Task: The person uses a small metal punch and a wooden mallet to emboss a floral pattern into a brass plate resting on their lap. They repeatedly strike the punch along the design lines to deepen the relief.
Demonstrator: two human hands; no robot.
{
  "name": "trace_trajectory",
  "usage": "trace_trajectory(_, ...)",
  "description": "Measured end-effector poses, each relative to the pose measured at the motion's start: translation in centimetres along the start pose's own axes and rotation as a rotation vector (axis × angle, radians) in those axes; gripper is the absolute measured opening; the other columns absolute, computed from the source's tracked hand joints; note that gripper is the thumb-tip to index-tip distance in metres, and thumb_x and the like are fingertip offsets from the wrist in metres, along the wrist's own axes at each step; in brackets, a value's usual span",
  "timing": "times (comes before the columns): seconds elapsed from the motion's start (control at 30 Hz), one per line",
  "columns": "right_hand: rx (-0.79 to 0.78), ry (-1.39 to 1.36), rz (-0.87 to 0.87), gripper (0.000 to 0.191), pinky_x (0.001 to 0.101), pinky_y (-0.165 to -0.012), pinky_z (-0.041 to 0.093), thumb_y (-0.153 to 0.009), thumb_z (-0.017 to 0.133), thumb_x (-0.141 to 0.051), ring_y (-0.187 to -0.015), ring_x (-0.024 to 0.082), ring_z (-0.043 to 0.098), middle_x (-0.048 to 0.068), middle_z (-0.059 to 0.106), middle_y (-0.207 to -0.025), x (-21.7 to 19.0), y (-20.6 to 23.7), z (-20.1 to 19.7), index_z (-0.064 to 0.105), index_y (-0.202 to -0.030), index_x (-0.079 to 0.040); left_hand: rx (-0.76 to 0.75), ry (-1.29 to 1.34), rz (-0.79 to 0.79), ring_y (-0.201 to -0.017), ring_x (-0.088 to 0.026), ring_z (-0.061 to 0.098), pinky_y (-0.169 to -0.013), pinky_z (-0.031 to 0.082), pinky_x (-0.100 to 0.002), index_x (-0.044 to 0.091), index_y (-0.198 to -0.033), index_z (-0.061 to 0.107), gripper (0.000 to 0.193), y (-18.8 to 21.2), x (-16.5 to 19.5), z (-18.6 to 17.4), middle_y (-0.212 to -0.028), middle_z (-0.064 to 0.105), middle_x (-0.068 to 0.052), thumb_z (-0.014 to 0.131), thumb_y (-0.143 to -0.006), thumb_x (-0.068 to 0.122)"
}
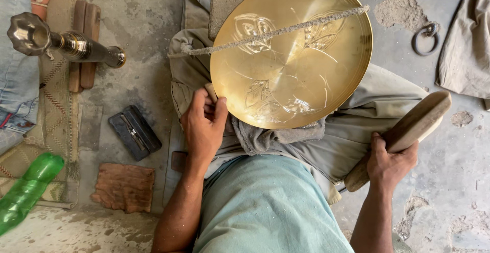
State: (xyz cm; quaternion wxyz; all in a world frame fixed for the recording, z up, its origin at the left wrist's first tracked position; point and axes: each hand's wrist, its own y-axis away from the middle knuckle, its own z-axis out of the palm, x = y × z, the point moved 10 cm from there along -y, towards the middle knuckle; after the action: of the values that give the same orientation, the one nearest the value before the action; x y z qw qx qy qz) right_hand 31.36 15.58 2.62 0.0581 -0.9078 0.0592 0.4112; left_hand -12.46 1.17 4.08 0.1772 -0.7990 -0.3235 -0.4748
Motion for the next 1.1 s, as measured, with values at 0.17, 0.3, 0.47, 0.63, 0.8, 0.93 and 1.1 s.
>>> trace_trajectory(0.17, 0.028, -0.01, 0.018, 0.042, 0.0371, -0.086, 0.056, -0.088, 0.078, -0.015, -0.093, 0.024, 0.067, 0.016, 0.07, -0.108, 0.7, -0.1, 0.1, 0.058, -0.116, 0.009, 0.017, -0.102, 0.145, -0.073, -0.015, 0.069, -0.06, 0.057, -0.03, -0.001, -0.115, 0.063, 0.022, -1.5, 2.5, -1.4, -0.095, 0.07, -0.01, 0.071, -0.101, 0.014)
trace_trajectory(0.3, 0.003, -0.006, 0.045, 0.04, 0.0367, -0.086, 0.056, -0.087, 0.077, -0.015, -0.092, 0.023, 0.066, 0.015, 0.07, -0.104, 1.8, -0.9, 1.0, 0.06, -0.114, 0.008, 0.053, -0.077, 0.172, -0.082, -0.015, 0.073, -0.067, 0.061, -0.028, -0.003, -0.126, 0.06, 0.027, -1.4, 4.5, -2.9, -0.101, 0.071, -0.009, 0.068, -0.105, 0.013)
trace_trajectory(0.47, -0.005, 0.143, 0.031, 0.039, 0.0365, -0.085, 0.055, -0.09, 0.082, -0.017, -0.089, 0.024, 0.067, 0.015, 0.07, -0.095, 2.1, -2.2, 2.0, 0.059, -0.109, 0.008, -0.158, 0.177, 0.038, -0.088, -0.011, 0.075, -0.07, 0.066, -0.025, -0.001, -0.121, 0.058, 0.025, -1.5, 4.5, 2.2, -0.099, 0.071, -0.005, 0.069, -0.102, 0.01)
trace_trajectory(0.63, -0.147, 0.059, 0.325, 0.052, 0.0368, -0.082, 0.059, -0.087, 0.086, -0.014, -0.092, 0.024, 0.068, 0.013, 0.068, -0.107, 4.4, -3.0, 2.4, 0.054, -0.124, 0.002, -0.27, 0.274, 0.15, -0.088, -0.013, 0.072, -0.07, 0.065, -0.027, -0.001, -0.123, 0.059, 0.03, -1.2, 5.3, 9.1, -0.102, 0.067, -0.008, 0.073, -0.1, 0.014)
trace_trajectory(0.8, -0.178, -0.134, 0.127, 0.058, 0.0366, -0.094, 0.063, -0.086, 0.082, -0.01, -0.105, 0.022, 0.07, 0.01, 0.069, -0.112, -1.3, -4.3, 0.8, 0.046, -0.131, 0.0, -0.272, 0.086, 0.338, -0.083, -0.021, 0.069, -0.071, 0.056, -0.036, 0.003, -0.125, 0.059, 0.035, -0.9, 5.2, 12.5, -0.095, 0.067, -0.007, 0.073, -0.102, 0.024)
trace_trajectory(0.93, -0.266, -0.156, -0.182, 0.05, 0.0345, -0.094, 0.061, -0.096, 0.078, -0.01, -0.105, 0.022, 0.071, 0.012, 0.068, -0.111, -8.5, -5.7, 1.8, 0.048, -0.133, 0.002, -0.311, 0.076, 0.3, -0.082, -0.023, 0.069, -0.07, 0.057, -0.037, 0.003, -0.125, 0.059, 0.036, -0.8, 3.9, 13.5, -0.094, 0.067, -0.008, 0.072, -0.102, 0.028)
trace_trajectory(1.1, -0.284, 0.461, -0.83, 0.04, 0.0376, -0.083, 0.057, -0.102, 0.084, 0.0, -0.094, 0.03, 0.07, 0.02, 0.068, -0.109, -18.5, -6.0, 4.8, 0.058, -0.132, 0.005, -0.335, 0.084, 0.24, -0.082, -0.022, 0.07, -0.069, 0.056, -0.037, 0.005, -0.117, 0.059, 0.032, -0.7, 3.2, 14.1, -0.092, 0.067, -0.007, 0.073, -0.101, 0.029)
